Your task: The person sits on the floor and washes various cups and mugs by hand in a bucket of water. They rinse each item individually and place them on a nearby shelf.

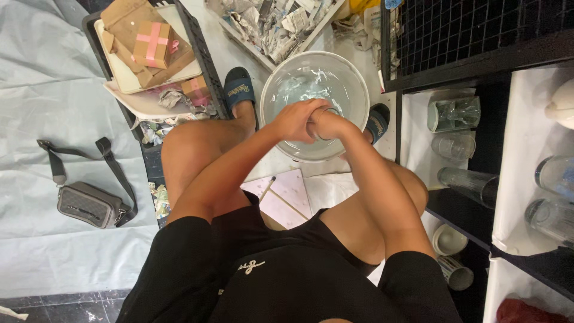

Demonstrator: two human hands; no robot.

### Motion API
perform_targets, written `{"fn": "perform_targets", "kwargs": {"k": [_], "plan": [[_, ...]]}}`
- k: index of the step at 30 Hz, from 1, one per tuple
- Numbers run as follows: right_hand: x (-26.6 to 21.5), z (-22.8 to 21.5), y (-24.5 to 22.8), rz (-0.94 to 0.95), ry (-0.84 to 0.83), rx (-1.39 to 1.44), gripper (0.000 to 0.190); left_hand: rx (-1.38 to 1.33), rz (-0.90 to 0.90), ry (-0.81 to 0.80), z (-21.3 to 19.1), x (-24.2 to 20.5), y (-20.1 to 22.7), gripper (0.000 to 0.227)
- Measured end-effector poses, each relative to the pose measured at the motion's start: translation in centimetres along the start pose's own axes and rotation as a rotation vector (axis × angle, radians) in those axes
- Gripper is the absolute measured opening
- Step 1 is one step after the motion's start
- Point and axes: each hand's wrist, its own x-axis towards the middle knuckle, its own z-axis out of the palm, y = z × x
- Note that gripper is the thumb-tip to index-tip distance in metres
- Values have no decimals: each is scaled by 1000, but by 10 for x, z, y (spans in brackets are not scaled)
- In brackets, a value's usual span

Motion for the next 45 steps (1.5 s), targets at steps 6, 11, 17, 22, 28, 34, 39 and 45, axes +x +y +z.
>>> {"fn": "perform_targets", "kwargs": {"k": [6, 11, 17, 22, 28, 34, 39, 45], "plan": [[28, 32, 1, 74, -156, -633, 33, -1, -26, -172, -3, 1, -18, 86], [29, 16, 6, 95, -41, -182, 39, -90, -73, -97, -10, 2, -15, 90], [-8, -19, -11, -105, 113, -175, 30, -77, -43, -50, -21, 12, 2, 87], [-50, -32, -53, 83, 98, -183, 52, -91, 10, -65, -17, 15, 0, 88], [-90, -45, -68, -37, 194, -32, 43, -48, 56, 1, -8, 12, -22, 93], [-107, -59, -37, -192, 420, -23, 38, 55, -178, 33, -2, 29, -26, 92], [-99, -50, -18, -92, 447, -96, 47, 236, -238, 20, -4, 46, -22, 92], [-84, -41, 0, 8, 472, -121, 63, 384, -370, -16, 8, 66, -14, 94]]}}
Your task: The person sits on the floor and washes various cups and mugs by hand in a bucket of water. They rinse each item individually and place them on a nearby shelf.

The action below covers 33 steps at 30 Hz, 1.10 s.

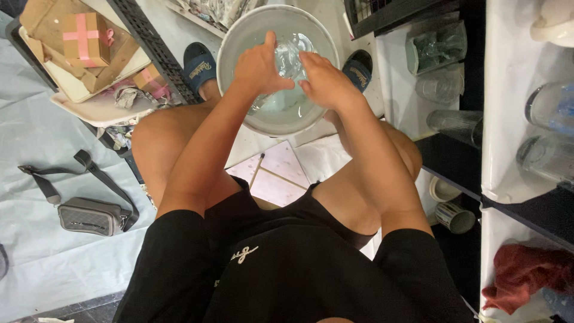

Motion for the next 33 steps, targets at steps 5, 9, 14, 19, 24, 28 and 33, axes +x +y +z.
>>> {"fn": "perform_targets", "kwargs": {"k": [5, 9, 14, 19, 24, 28, 33], "plan": [[-3, 3, 7, 99, -31, -2, 64, 159, -87, -165, 5, 7, 14, 99], [-2, 8, 8, 148, -75, -9, 60, 233, -86, -167, 9, 7, 18, 99], [-3, 13, 15, 120, -46, -11, 53, 364, -132, -292, 12, 11, 21, 98], [-8, 17, 27, 94, 6, 27, 45, 473, -214, -520, 13, 19, 30, 93], [-3, 35, 39, 101, -64, 76, 49, 469, -262, -639, 21, 31, 32, 82], [7, 63, 48, 33, -46, 110, 51, 408, -263, -635, 32, 32, 19, 83], [7, 73, 57, 27, 53, 216, 72, 343, -205, -576, 34, 41, 2, 84]]}}
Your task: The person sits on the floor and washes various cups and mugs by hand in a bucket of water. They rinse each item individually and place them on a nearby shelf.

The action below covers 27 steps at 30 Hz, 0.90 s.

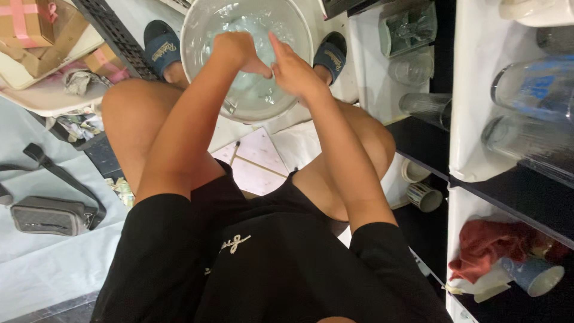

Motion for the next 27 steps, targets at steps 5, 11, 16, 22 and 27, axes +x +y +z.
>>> {"fn": "perform_targets", "kwargs": {"k": [5, 11, 16, 22, 27], "plan": [[2, -3, -11, 2, 186, 131, 84, -164, 139, 410, -5, -4, -6, 120], [-9, 25, -33, -177, 555, 112, 99, -493, 185, 909, 5, -46, -23, 80], [-12, 37, -45, 341, -137, -159, 107, -454, 351, 1207, 3, -98, -41, 71], [-63, 36, -86, -291, 105, 216, 114, -705, 466, 1156, 9, -191, -15, 103], [-142, 18, -141, -261, 562, 287, 80, -953, 789, 970, 8, -279, 59, 104]]}}
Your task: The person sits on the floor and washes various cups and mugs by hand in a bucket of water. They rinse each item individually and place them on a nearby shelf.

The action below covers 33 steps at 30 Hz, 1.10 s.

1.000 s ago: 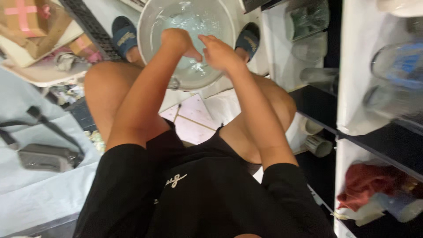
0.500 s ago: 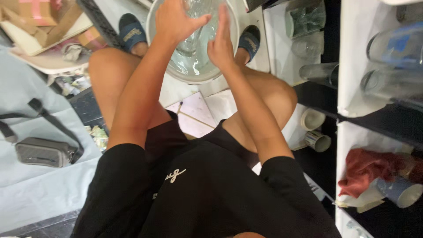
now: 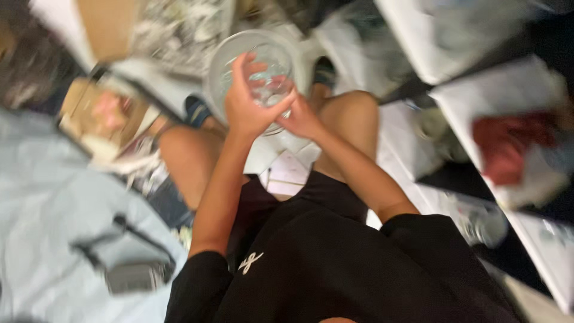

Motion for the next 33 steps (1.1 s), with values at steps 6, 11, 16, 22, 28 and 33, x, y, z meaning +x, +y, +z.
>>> {"fn": "perform_targets", "kwargs": {"k": [6, 11, 16, 22, 28, 33], "plan": [[-65, -95, -84, -51, 185, 72, 79, -124, 145, -329, 41, -12, 96, 101], [-123, -154, -126, 101, 366, 51, 75, -226, 239, -486, 89, -23, 124, 84], [-160, -213, -148, 97, 624, -151, 66, -267, 219, -643, 145, -31, 140, 81], [-188, -273, -143, 272, 827, -129, 58, -275, 273, -844, 180, -47, 142, 77], [-170, -321, -140, 294, 831, -223, 66, -258, 244, -875, 183, -45, 140, 76], [-145, -359, -103, 235, 879, -178, 72, -305, 255, -904, 183, -50, 138, 74]]}}
